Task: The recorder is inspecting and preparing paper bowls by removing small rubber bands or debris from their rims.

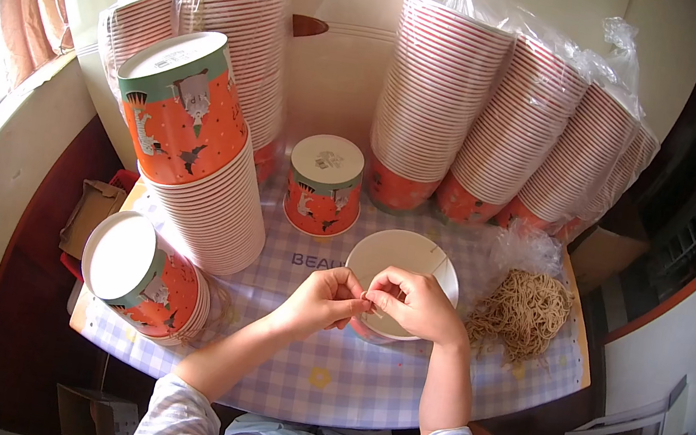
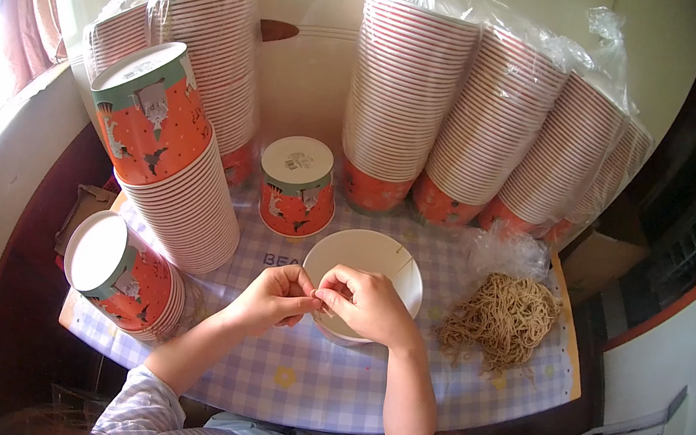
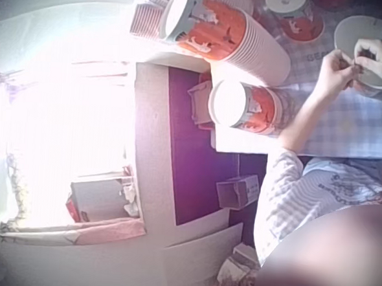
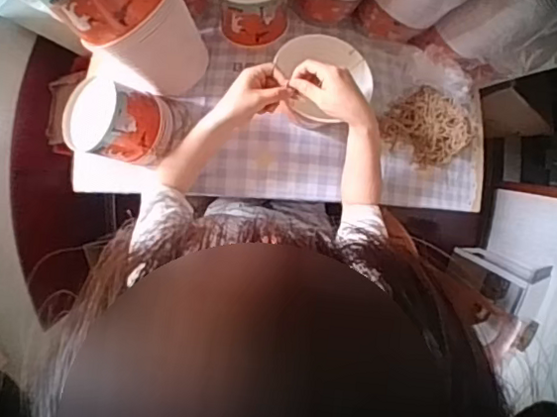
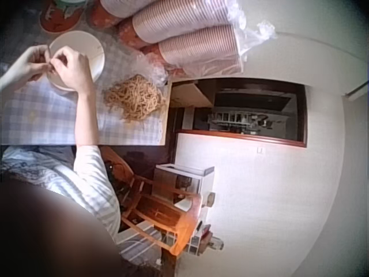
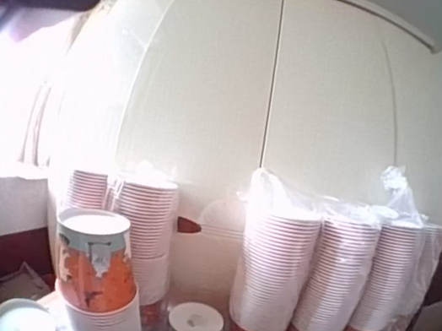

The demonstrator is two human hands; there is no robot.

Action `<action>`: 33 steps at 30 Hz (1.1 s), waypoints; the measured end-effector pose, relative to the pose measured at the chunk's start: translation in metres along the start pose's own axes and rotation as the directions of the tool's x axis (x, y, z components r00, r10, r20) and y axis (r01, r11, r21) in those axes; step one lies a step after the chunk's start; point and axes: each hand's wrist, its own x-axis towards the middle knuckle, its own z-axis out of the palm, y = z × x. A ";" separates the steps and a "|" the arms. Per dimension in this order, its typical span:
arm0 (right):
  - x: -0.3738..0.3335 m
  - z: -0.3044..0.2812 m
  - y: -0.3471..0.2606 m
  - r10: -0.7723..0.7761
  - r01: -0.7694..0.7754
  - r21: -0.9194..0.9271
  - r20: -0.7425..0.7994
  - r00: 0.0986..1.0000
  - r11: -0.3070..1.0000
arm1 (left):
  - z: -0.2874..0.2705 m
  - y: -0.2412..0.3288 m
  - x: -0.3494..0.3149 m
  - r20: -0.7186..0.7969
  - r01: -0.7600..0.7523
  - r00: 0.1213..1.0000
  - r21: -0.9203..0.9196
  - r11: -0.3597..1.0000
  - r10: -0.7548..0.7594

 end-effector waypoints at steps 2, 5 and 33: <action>-0.001 -0.001 0.000 -0.023 0.026 0.059 -0.036 0.999 0.998 | 0.000 -0.002 0.001 0.001 -0.001 1.000 -0.010 1.000 0.001; -0.002 -0.011 -0.002 -0.141 0.145 -0.059 0.079 0.987 0.988 | -0.003 -0.004 0.001 -0.001 0.018 1.000 -0.064 0.998 -0.018; 0.002 -0.002 0.005 -0.143 0.137 -0.147 -0.035 0.989 0.980 | -0.002 -0.005 -0.002 -0.050 -0.141 0.987 0.187 0.972 0.153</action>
